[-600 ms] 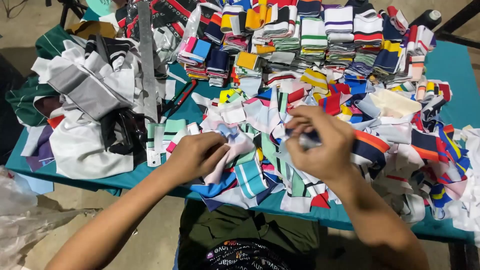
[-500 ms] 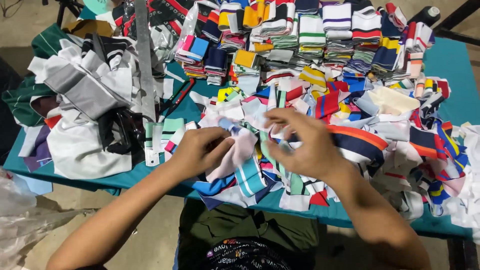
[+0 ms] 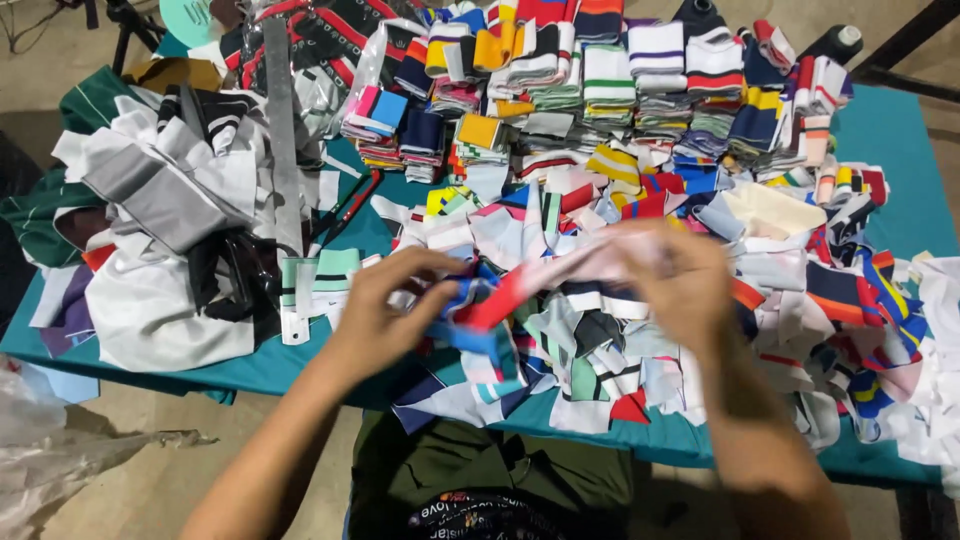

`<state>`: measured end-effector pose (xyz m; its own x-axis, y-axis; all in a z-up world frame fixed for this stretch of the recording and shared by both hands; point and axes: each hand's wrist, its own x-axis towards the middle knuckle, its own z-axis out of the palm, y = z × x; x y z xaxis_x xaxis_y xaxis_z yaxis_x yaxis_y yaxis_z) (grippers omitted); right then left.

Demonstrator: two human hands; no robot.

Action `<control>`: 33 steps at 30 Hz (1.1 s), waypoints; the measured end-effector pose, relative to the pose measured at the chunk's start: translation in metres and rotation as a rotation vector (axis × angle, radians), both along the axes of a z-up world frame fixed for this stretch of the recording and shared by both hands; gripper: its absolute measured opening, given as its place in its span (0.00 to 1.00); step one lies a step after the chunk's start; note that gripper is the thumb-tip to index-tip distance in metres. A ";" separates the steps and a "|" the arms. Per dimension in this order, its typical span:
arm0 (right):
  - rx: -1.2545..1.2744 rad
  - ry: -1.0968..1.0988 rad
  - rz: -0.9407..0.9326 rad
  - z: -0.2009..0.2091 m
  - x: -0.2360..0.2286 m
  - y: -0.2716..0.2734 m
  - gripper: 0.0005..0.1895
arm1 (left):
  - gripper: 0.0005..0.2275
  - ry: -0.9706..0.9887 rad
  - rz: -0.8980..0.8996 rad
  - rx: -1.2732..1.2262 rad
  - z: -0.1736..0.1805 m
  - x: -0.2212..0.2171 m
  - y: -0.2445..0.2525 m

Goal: Sorting and stacking multi-colored fabric scraps from a large pile on a table.

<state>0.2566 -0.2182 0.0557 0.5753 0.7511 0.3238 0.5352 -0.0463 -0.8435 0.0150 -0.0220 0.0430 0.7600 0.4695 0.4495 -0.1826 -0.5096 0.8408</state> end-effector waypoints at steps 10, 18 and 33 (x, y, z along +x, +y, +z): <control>-1.015 -0.090 -0.219 0.042 0.045 -0.019 0.30 | 0.14 0.524 0.222 0.073 -0.040 -0.074 0.021; -0.006 -0.479 0.430 0.011 -0.035 0.058 0.23 | 0.11 0.218 0.096 0.145 -0.043 -0.068 -0.013; -0.103 -0.635 0.697 -0.064 -0.067 0.131 0.08 | 0.15 0.317 0.686 0.392 -0.069 -0.088 0.027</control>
